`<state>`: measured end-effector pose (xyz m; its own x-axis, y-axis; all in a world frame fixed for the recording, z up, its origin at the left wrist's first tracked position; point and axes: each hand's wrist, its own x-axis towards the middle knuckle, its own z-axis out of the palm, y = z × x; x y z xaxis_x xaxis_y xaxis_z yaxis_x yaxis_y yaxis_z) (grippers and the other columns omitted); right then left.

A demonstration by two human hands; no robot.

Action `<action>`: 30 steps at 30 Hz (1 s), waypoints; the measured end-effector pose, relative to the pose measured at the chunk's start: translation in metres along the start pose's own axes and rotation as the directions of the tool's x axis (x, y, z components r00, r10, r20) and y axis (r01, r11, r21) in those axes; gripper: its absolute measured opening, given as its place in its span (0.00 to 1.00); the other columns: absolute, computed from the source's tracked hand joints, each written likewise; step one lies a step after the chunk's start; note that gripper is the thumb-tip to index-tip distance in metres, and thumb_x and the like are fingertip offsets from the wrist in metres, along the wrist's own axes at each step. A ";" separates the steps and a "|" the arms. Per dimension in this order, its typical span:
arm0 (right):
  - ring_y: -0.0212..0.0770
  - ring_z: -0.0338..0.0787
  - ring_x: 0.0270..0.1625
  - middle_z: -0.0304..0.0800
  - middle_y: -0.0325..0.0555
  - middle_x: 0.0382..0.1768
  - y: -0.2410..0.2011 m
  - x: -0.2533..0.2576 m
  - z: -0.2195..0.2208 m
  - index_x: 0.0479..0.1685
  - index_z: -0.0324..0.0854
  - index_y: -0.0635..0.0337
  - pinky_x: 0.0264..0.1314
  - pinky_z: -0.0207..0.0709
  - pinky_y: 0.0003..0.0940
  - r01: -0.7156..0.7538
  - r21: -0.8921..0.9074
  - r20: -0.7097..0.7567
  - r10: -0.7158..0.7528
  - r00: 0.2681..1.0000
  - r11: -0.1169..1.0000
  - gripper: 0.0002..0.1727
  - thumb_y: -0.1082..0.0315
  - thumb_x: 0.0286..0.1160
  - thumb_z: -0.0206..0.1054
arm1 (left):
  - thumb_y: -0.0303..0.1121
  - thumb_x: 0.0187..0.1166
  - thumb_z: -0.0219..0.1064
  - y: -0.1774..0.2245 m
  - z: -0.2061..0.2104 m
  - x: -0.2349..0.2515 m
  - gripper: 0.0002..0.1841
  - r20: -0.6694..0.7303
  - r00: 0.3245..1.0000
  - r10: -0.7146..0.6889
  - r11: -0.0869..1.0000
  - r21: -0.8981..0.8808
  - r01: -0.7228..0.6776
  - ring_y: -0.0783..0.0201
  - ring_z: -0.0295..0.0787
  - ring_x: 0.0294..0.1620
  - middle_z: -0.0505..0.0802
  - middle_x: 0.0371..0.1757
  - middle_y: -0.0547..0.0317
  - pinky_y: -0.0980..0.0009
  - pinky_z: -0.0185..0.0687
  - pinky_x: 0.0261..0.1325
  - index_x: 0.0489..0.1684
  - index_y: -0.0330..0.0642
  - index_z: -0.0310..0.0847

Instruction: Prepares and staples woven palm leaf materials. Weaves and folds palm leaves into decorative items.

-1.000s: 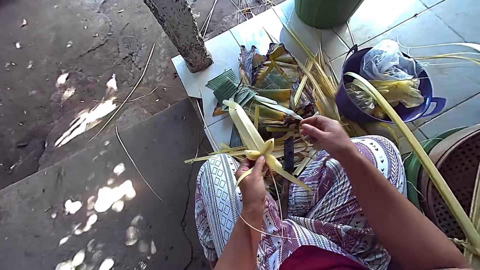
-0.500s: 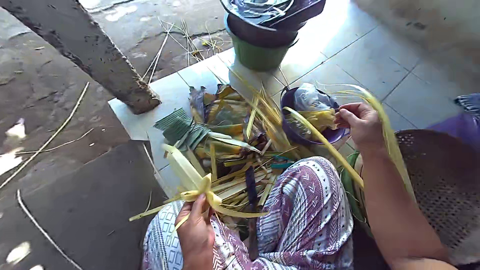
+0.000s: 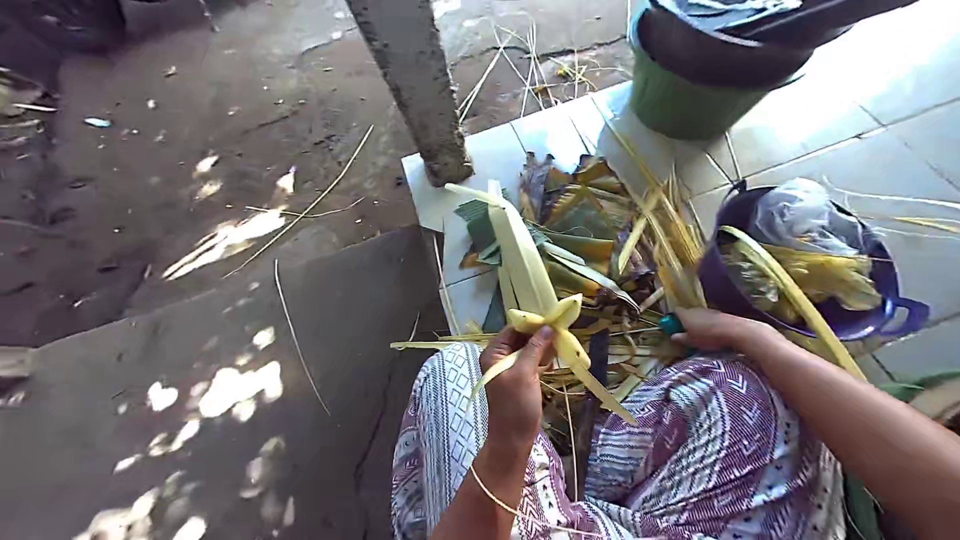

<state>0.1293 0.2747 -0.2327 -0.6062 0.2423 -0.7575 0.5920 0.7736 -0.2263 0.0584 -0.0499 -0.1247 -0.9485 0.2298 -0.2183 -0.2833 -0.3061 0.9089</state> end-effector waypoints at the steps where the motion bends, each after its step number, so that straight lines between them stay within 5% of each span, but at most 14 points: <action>1: 0.69 0.83 0.65 0.81 0.77 0.61 0.005 -0.010 -0.006 0.75 0.68 0.78 0.69 0.71 0.68 0.034 0.191 -0.090 -0.017 0.996 0.981 0.28 0.64 0.85 0.62 | 0.15 0.77 0.62 0.001 -0.002 -0.001 0.07 0.018 1.000 0.013 1.000 -0.014 -0.013 0.73 0.90 0.29 0.93 0.30 0.60 0.77 0.88 0.36 0.37 0.34 0.86; 4: 0.34 0.90 0.36 0.88 0.40 0.38 -0.002 -0.053 -0.006 0.63 0.73 0.61 0.42 0.87 0.35 0.402 0.629 -0.405 -0.161 0.900 0.665 0.26 0.63 0.61 0.57 | 0.15 0.76 0.63 0.000 -0.006 -0.007 0.08 0.087 0.996 0.012 0.998 -0.057 -0.007 0.73 0.91 0.31 0.94 0.30 0.61 0.77 0.89 0.39 0.37 0.35 0.88; 6: 0.24 0.86 0.31 0.88 0.26 0.35 -0.038 -0.096 0.002 0.57 0.77 0.49 0.33 0.83 0.24 0.523 0.721 -0.425 -0.305 0.852 0.455 0.23 0.54 0.60 0.63 | 0.15 0.75 0.63 -0.004 -0.004 -0.013 0.08 0.148 0.989 -0.012 0.996 -0.083 0.025 0.74 0.90 0.30 0.93 0.30 0.61 0.77 0.89 0.39 0.36 0.35 0.88; 7: 0.21 0.84 0.31 0.87 0.23 0.37 -0.059 -0.118 0.007 0.57 0.78 0.48 0.33 0.79 0.20 0.552 0.705 -0.416 -0.370 0.830 0.445 0.24 0.48 0.64 0.65 | 0.16 0.75 0.63 -0.006 -0.002 -0.016 0.08 0.176 0.984 -0.021 0.996 -0.081 0.036 0.73 0.90 0.31 0.94 0.30 0.60 0.77 0.89 0.40 0.36 0.35 0.88; 9: 0.17 0.80 0.33 0.84 0.24 0.37 -0.089 -0.147 0.013 0.61 0.78 0.53 0.34 0.76 0.17 0.637 0.547 -0.390 -0.508 0.768 0.543 0.38 0.26 0.74 0.56 | 0.15 0.74 0.64 -0.009 0.005 -0.022 0.08 0.226 0.974 -0.023 0.996 -0.080 0.042 0.73 0.92 0.32 0.94 0.31 0.61 0.77 0.90 0.41 0.37 0.35 0.88; 10: 0.17 0.79 0.34 0.83 0.27 0.37 -0.099 -0.157 0.013 0.60 0.78 0.57 0.36 0.76 0.17 0.665 0.435 -0.373 -0.550 0.747 0.607 0.43 0.23 0.76 0.49 | 0.15 0.74 0.64 -0.011 0.007 -0.025 0.08 0.245 0.969 -0.020 0.997 -0.074 0.039 0.74 0.92 0.33 0.94 0.32 0.62 0.77 0.90 0.42 0.37 0.35 0.88; 16: 0.20 0.82 0.45 0.83 0.34 0.41 -0.119 -0.175 0.009 0.57 0.81 0.57 0.51 0.77 0.21 0.648 0.117 -0.322 -0.589 0.741 0.752 0.42 0.26 0.81 0.43 | 0.17 0.74 0.66 -0.019 0.004 -0.040 0.06 0.268 0.963 -0.027 1.000 0.006 0.026 0.76 0.91 0.36 0.94 0.33 0.65 0.78 0.89 0.46 0.39 0.35 0.87; 22: 0.13 0.82 0.46 0.85 0.24 0.44 -0.120 -0.170 0.015 0.58 0.83 0.50 0.50 0.78 0.16 0.625 0.311 -0.276 -0.562 0.780 0.716 0.37 0.26 0.75 0.55 | 0.20 0.75 0.68 -0.028 0.001 -0.047 0.04 0.249 0.968 -0.033 0.999 0.016 0.030 0.75 0.87 0.36 0.89 0.34 0.64 0.79 0.86 0.44 0.37 0.37 0.88; 26: 0.13 0.83 0.37 0.86 0.18 0.36 -0.118 -0.162 0.024 0.50 0.84 0.45 0.40 0.79 0.12 0.624 0.479 -0.304 -0.551 0.777 0.617 0.30 0.28 0.72 0.63 | 0.20 0.74 0.70 -0.029 -0.001 -0.046 0.03 0.245 0.968 -0.063 0.998 0.019 0.060 0.76 0.86 0.34 0.88 0.33 0.64 0.80 0.86 0.42 0.34 0.39 0.87; 30: 0.15 0.86 0.41 0.88 0.20 0.40 -0.118 -0.162 0.026 0.53 0.85 0.48 0.44 0.82 0.14 0.608 0.483 -0.303 -0.531 0.791 0.630 0.33 0.27 0.69 0.65 | 0.18 0.72 0.70 -0.031 -0.004 -0.046 0.04 0.255 0.965 -0.059 0.998 -0.018 0.065 0.75 0.87 0.31 0.89 0.32 0.63 0.80 0.87 0.39 0.34 0.37 0.87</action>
<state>0.1711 0.1285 -0.0996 -0.9550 -0.0410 -0.2938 0.2614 0.3517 -0.8989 0.1100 -0.0544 -0.1443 -0.8627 0.4750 -0.1735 -0.3473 -0.3071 0.8860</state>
